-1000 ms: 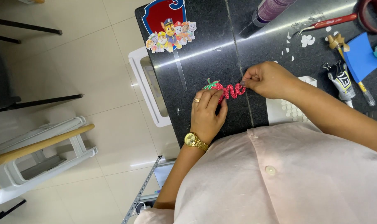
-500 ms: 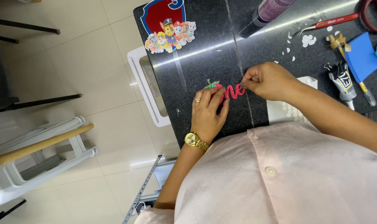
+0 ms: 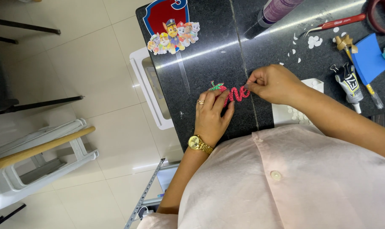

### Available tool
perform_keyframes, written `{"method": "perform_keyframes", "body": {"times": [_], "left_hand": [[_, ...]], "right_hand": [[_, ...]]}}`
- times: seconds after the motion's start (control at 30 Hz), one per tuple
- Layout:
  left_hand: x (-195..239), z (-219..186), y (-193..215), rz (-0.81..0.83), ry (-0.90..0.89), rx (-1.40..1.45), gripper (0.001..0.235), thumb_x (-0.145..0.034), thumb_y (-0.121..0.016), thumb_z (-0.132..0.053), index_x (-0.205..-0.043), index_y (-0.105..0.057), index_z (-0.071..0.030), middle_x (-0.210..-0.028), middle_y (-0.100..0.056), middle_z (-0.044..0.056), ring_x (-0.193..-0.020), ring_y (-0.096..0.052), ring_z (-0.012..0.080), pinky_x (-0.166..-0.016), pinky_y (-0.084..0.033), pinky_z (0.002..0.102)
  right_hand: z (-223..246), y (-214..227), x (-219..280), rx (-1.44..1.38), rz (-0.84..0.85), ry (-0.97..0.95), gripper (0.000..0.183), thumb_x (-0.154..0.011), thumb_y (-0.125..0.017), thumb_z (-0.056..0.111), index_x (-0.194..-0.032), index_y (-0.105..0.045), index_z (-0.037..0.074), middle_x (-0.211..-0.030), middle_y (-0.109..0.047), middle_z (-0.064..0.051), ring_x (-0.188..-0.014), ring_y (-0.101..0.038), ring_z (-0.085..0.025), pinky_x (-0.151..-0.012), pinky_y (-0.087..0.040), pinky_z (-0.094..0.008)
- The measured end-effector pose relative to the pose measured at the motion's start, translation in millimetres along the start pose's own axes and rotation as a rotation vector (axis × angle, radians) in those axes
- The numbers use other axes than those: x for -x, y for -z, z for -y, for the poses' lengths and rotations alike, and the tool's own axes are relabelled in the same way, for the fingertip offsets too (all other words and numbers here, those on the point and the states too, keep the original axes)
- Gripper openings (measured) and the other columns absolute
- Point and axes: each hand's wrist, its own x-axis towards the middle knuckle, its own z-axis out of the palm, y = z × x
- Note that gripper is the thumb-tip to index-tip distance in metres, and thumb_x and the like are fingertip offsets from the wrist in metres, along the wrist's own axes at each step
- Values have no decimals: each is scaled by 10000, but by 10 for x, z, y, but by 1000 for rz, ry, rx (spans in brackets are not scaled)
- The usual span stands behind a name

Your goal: Assembling decorative character cutouts by applying glue and placing small pieces onto a base.

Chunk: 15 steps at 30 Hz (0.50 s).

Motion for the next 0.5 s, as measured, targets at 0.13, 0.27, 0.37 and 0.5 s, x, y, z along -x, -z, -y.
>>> {"method": "perform_keyframes", "body": {"times": [0.13,0.27,0.37,0.5], "left_hand": [[1,-7,0,-4,-3,-7,281,-911,-733,-229,-1158,-709,-98,-1042,-609,54,-1064,-632,283,-843,-531,393],[-8,-10,-1,-12,0,-11,270,-916,-731,-233,-1148,-713,-97,-1043,-615,50,-1067,-635,278,-850,-531,390],[-8,-20,8,-13,0,-14,267,-914,-732,-231,-1144,-714,-96,-1038,-612,48,-1062,-634,277,-845,-530,389],[-12,-16,5,-14,-5,-6,264,-908,-736,-219,-1139,-715,-93,-1028,-608,48,-1057,-634,279,-842,-530,390]], "right_hand": [[-67,-44,-10,8,-4,6,139,-889,-716,192,-917,-789,78,-515,-628,-50,-524,-634,-232,-572,-485,-317],[-137,-72,-17,-42,-35,-4,130,-878,-730,180,-922,-791,73,-520,-627,-53,-520,-618,-215,-564,-473,-309],[-206,-65,-2,-112,-76,1,118,-874,-741,148,-941,-782,60,-544,-636,-54,-492,-583,-192,-521,-436,-290],[-211,-78,32,-285,-135,88,183,-881,-725,24,-1062,-754,18,-670,-669,-70,-522,-542,-133,-510,-419,-246]]}}
